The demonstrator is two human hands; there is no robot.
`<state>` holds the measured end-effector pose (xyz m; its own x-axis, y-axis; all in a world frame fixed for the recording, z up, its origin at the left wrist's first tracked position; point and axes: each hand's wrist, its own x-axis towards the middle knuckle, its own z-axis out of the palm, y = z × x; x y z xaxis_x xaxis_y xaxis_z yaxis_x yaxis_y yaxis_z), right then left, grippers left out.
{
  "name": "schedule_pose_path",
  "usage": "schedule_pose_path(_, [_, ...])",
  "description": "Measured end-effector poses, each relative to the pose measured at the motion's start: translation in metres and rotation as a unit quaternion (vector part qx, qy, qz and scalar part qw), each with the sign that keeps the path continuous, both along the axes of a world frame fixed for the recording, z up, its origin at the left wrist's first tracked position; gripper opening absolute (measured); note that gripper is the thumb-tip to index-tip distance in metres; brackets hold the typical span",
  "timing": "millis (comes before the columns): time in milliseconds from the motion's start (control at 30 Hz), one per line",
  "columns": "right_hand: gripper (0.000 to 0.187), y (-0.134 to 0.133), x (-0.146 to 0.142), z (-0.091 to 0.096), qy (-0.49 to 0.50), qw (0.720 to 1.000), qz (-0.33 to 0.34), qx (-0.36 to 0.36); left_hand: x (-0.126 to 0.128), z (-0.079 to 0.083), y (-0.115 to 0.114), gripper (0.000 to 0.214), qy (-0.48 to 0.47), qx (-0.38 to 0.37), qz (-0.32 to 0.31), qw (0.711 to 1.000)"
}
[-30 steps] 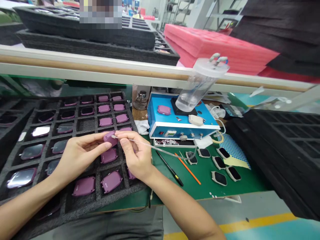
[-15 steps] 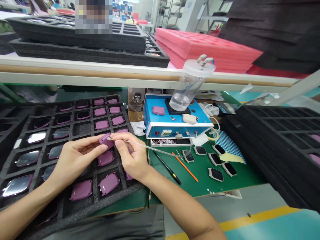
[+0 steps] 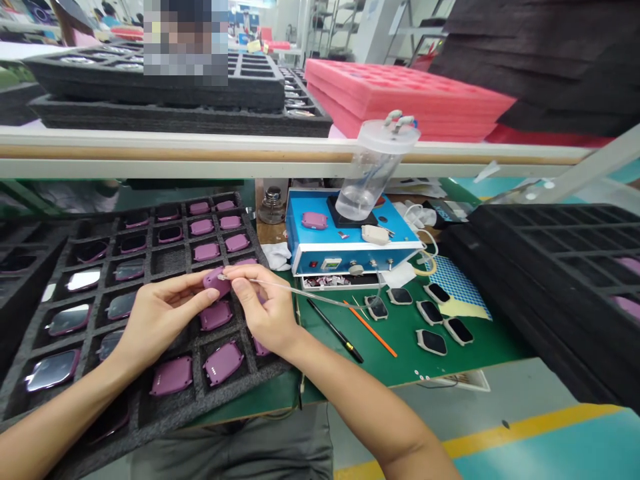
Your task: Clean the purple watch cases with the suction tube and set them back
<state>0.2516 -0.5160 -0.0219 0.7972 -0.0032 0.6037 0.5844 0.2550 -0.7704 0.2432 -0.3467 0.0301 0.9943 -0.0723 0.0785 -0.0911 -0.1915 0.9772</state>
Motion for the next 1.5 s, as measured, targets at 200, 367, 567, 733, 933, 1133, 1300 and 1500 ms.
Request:
schedule_pose_path(200, [0.014, -0.0003, -0.0001, -0.0008, 0.003, 1.0, -0.004, -0.003, 0.0011, -0.0017, -0.0006, 0.042, 0.004, 0.004, 0.0, 1.0])
schedule_pose_path(367, [0.014, 0.0006, 0.0011, -0.0007, 0.015, 1.0, 0.003, 0.002, 0.0004, -0.0017, -0.0008, 0.047, 0.011, 0.014, 0.006, 1.0])
schedule_pose_path(567, [0.015, 0.0005, 0.0001, 0.0009, 0.013, 1.0, -0.008, -0.012, 0.0007, -0.003, -0.0006, 0.05, 0.012, 0.002, 0.003, 1.0])
schedule_pose_path(733, [0.017, 0.0012, -0.0003, 0.001, 0.017, 0.999, -0.019, -0.024, 0.0011, -0.0047, 0.0003, 0.049, 0.016, -0.016, -0.013, 1.0])
schedule_pose_path(933, [0.014, 0.0018, -0.0013, 0.0018, 0.005, 1.0, -0.014, -0.017, -0.001, -0.004, 0.0013, 0.049, 0.017, -0.008, -0.008, 1.0])
schedule_pose_path(1133, [0.014, 0.0001, -0.0027, 0.0007, 0.008, 0.999, -0.022, -0.031, 0.0003, -0.008, 0.0026, 0.048, 0.011, 0.001, -0.017, 1.0])
schedule_pose_path(1300, [0.013, -0.0011, -0.0041, -0.0007, 0.01, 0.999, -0.016, -0.026, -0.0008, -0.0065, 0.0004, 0.045, 0.012, 0.006, -0.013, 1.0])
schedule_pose_path(1500, [0.014, -0.001, -0.0055, 0.0011, 0.016, 0.999, -0.029, -0.035, -0.0015, -0.0047, -0.0011, 0.046, 0.018, 0.001, -0.015, 1.0])
